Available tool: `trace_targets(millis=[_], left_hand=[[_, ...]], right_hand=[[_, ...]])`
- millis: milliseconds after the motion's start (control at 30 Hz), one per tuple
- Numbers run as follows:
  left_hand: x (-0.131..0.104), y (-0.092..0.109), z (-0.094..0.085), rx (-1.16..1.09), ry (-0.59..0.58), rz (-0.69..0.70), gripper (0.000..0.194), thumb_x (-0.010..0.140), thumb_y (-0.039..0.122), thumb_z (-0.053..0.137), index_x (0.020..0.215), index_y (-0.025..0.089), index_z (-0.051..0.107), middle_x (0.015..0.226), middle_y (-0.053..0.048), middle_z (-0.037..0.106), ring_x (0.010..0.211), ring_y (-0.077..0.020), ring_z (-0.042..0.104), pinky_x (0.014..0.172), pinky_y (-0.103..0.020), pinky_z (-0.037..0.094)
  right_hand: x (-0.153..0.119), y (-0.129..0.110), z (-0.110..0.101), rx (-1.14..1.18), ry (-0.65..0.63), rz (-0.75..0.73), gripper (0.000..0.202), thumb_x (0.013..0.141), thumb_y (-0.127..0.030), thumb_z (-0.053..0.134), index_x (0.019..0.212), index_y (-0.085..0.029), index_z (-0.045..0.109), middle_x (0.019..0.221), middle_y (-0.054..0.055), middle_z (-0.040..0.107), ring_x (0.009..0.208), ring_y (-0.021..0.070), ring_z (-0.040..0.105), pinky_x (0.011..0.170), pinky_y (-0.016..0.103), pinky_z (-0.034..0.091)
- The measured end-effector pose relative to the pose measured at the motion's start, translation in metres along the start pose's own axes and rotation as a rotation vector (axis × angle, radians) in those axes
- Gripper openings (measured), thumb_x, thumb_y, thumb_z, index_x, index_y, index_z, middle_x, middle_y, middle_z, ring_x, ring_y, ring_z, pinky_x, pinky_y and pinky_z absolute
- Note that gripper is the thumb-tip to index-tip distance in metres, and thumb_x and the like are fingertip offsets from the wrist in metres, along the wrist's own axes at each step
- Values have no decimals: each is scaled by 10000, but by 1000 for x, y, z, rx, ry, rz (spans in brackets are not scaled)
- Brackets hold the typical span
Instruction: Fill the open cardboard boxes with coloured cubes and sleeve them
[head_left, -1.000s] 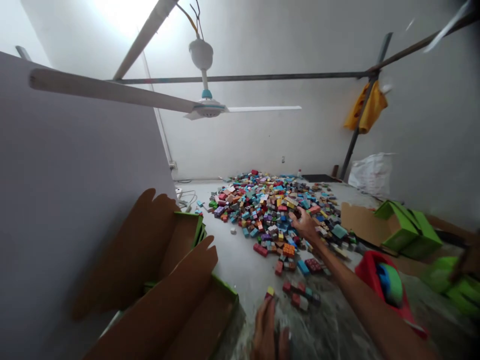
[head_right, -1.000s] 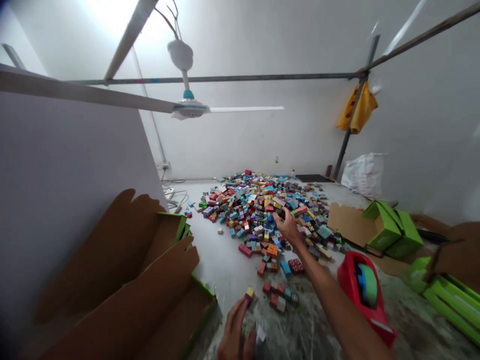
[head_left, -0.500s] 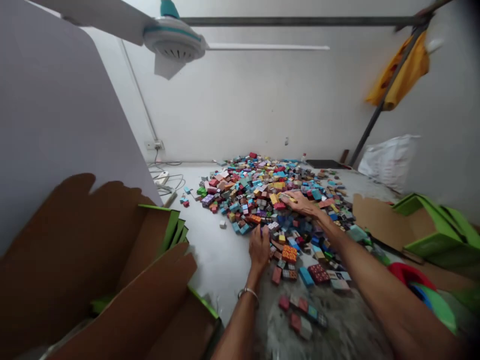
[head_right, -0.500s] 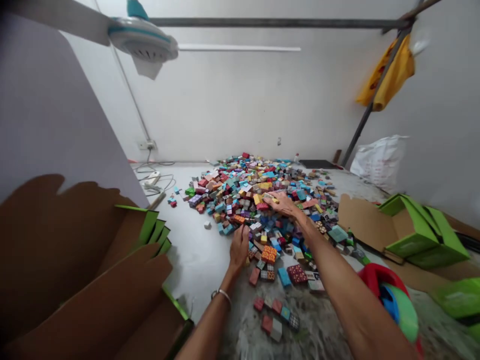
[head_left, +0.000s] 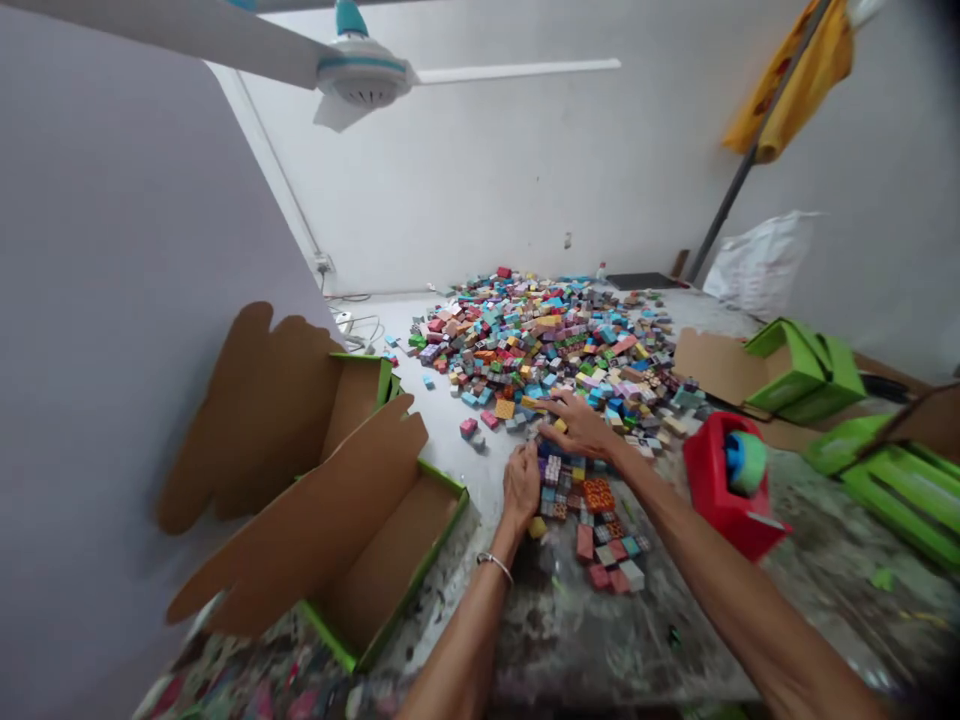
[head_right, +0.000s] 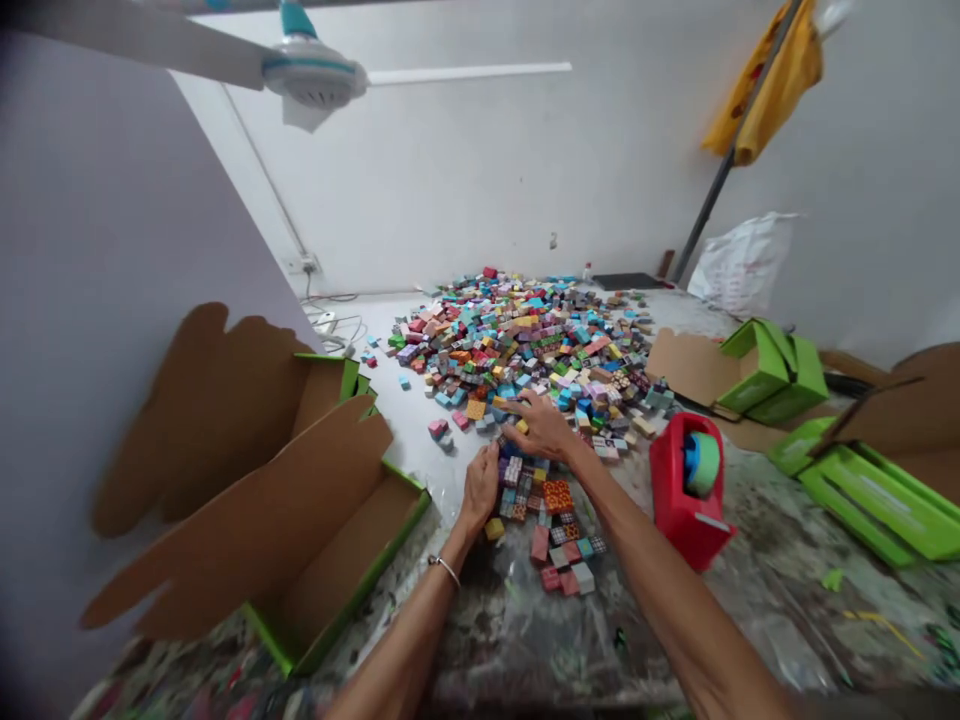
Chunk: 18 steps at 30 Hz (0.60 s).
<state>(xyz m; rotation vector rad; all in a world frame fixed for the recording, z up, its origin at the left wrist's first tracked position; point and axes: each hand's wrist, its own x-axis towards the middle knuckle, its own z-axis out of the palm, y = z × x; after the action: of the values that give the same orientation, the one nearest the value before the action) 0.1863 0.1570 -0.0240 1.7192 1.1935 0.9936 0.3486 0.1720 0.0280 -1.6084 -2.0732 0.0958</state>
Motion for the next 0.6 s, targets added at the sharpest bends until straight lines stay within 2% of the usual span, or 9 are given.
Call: trace_targets(millis=[100, 200, 267, 333, 367, 433, 500, 600], left_hand=[[-31, 2, -8, 2, -3, 33, 449, 977, 396, 234, 920, 131, 592, 908, -96, 664, 832, -179, 607, 768, -310, 474], [-58, 7, -24, 10, -44, 114, 431, 981, 363, 246, 950, 138, 613, 941, -89, 665, 863, -173, 611, 805, -315, 483], [-76, 11, -44, 17, -62, 177, 367, 968, 336, 311, 1020, 150, 624, 1062, -100, 648, 990, -187, 589, 911, -345, 453], [-96, 15, -71, 65, -25, 245, 309, 941, 304, 394, 1105, 159, 611, 1184, -119, 597, 1122, -217, 523, 1004, -395, 392], [-106, 15, -87, 116, 17, 276, 300, 926, 285, 426, 1137, 163, 601, 1215, -126, 575, 1157, -234, 491, 1022, -420, 369], [-123, 14, -116, 389, 156, 334, 310, 912, 259, 456, 1186, 182, 580, 1234, -126, 558, 1160, -262, 469, 1000, -450, 376], [-134, 8, -137, 678, 213, 260, 364, 888, 250, 498, 1240, 168, 539, 1246, -143, 553, 1140, -297, 476, 960, -473, 395], [-142, -5, -152, 884, 83, 90, 351, 886, 181, 464, 1230, 148, 527, 1121, -131, 623, 1007, -265, 571, 879, -411, 445]], right_hand=[[-39, -25, 6, -143, -19, -39, 444, 851, -393, 522, 1272, -257, 558, 1327, 121, 459, 1194, 300, 437, 1007, 479, 349], [-74, -37, 6, -251, 12, -10, 496, 877, -378, 486, 1358, -257, 469, 1433, 122, 363, 1309, 339, 321, 1044, 535, 297], [-96, -41, 0, -308, 53, 56, 555, 895, -396, 463, 1425, -254, 375, 1504, 133, 251, 1364, 375, 225, 1049, 582, 269], [-119, -49, -6, -343, 91, 120, 610, 902, -434, 457, 1464, -262, 293, 1546, 135, 143, 1388, 398, 165, 1043, 604, 269], [-130, -56, -8, -353, 112, 138, 638, 900, -450, 462, 1476, -267, 258, 1559, 131, 98, 1395, 400, 148, 1044, 604, 272], [-150, -78, -4, -367, 154, 117, 680, 890, -459, 483, 1489, -283, 212, 1573, 115, 37, 1404, 396, 128, 1053, 601, 267], [-164, -104, 7, -382, 151, 35, 684, 880, -449, 504, 1485, -305, 220, 1578, 94, 45, 1408, 390, 122, 1069, 603, 242], [-169, -131, 26, -425, 70, -40, 597, 898, -396, 485, 1459, -309, 299, 1566, 79, 158, 1404, 374, 159, 1083, 616, 196]])
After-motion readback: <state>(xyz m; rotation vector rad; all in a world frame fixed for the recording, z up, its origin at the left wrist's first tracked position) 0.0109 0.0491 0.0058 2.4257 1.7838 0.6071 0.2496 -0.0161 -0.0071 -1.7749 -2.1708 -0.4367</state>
